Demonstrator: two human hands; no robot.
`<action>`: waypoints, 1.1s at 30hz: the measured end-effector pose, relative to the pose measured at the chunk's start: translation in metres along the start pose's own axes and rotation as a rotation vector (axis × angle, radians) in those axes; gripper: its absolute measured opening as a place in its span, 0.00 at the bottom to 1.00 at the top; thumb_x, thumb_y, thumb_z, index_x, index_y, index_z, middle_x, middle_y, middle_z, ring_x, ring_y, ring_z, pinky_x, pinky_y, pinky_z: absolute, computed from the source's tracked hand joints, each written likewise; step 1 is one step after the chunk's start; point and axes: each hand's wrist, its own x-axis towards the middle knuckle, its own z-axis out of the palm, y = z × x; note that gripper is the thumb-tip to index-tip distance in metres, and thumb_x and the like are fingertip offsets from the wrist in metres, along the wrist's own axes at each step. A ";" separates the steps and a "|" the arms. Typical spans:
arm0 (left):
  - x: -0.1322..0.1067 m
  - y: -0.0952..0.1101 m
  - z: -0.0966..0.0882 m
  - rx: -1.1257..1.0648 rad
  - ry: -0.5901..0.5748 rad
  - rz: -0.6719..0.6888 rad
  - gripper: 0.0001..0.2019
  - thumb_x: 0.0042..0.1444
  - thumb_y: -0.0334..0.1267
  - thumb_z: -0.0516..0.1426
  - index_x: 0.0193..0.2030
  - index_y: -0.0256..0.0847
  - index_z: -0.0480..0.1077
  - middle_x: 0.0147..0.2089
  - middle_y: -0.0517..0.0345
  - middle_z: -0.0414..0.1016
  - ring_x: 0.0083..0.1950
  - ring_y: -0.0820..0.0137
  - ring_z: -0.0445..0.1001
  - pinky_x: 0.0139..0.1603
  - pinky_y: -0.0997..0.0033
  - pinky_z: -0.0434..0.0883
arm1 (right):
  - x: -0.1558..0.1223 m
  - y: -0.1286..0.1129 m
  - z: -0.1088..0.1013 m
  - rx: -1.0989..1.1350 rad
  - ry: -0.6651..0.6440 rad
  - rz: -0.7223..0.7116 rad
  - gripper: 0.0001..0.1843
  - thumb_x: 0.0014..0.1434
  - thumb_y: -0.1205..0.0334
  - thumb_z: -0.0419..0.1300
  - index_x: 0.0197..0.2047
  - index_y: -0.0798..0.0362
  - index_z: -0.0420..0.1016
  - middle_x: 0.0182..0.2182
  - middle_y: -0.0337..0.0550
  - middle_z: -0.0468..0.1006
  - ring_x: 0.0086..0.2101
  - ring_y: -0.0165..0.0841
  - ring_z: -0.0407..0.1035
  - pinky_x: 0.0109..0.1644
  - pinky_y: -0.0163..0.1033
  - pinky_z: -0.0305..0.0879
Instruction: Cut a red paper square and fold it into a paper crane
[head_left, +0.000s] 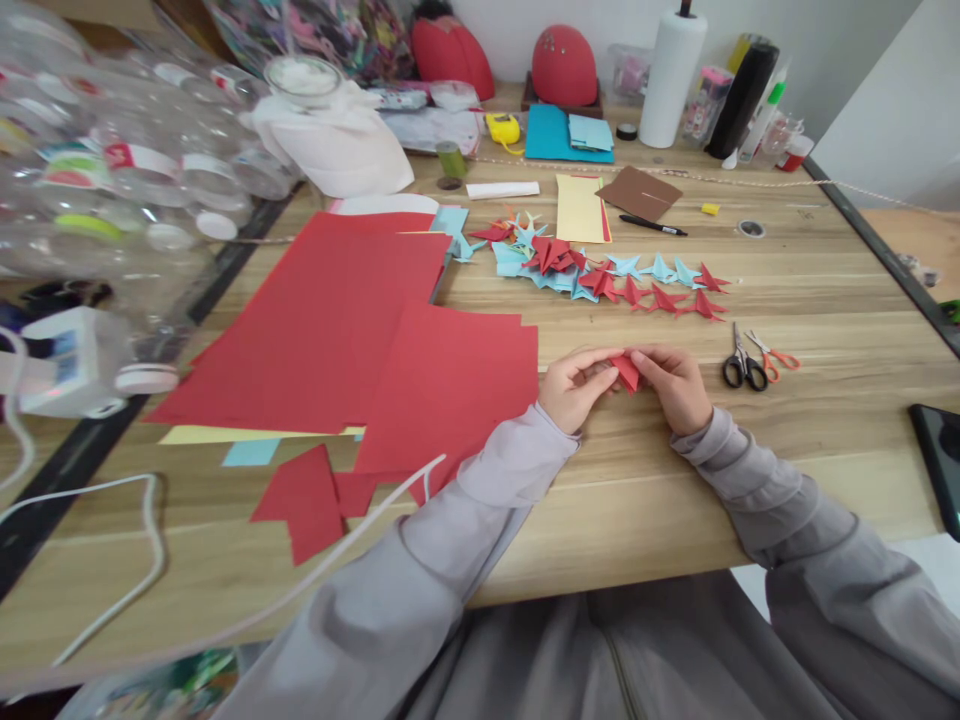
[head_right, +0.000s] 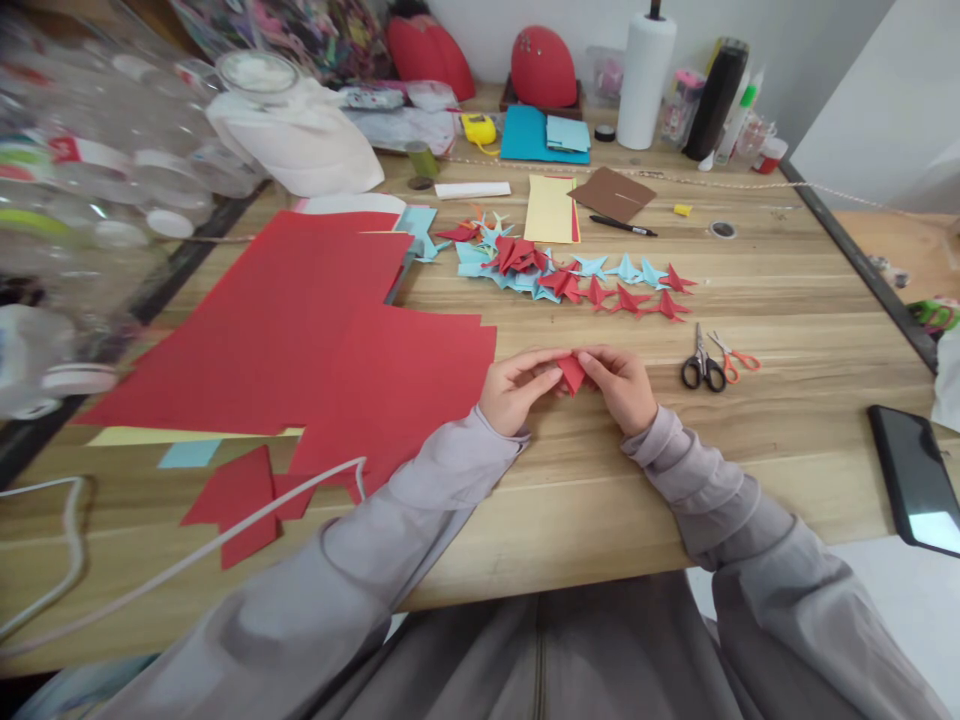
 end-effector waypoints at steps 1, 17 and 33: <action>0.000 0.000 0.000 -0.004 0.000 0.003 0.12 0.45 0.38 0.63 0.37 0.37 0.77 0.29 0.55 0.74 0.26 0.74 0.72 0.28 0.71 0.73 | 0.000 -0.001 0.000 -0.002 0.003 -0.004 0.16 0.47 0.49 0.66 0.34 0.51 0.80 0.25 0.38 0.79 0.23 0.26 0.66 0.27 0.33 0.62; 0.002 -0.009 -0.003 0.095 0.047 0.018 0.09 0.44 0.32 0.61 0.34 0.37 0.77 0.35 0.53 0.77 0.33 0.71 0.73 0.36 0.71 0.72 | -0.002 -0.003 0.000 -0.083 -0.058 -0.062 0.17 0.49 0.47 0.64 0.35 0.51 0.80 0.24 0.38 0.78 0.23 0.27 0.66 0.27 0.34 0.62; 0.002 -0.008 -0.001 0.022 0.072 -0.021 0.18 0.47 0.47 0.62 0.39 0.36 0.76 0.28 0.55 0.78 0.24 0.73 0.73 0.25 0.73 0.72 | 0.002 0.003 -0.001 0.099 -0.048 -0.026 0.19 0.48 0.52 0.66 0.42 0.50 0.73 0.22 0.34 0.75 0.21 0.27 0.66 0.25 0.33 0.62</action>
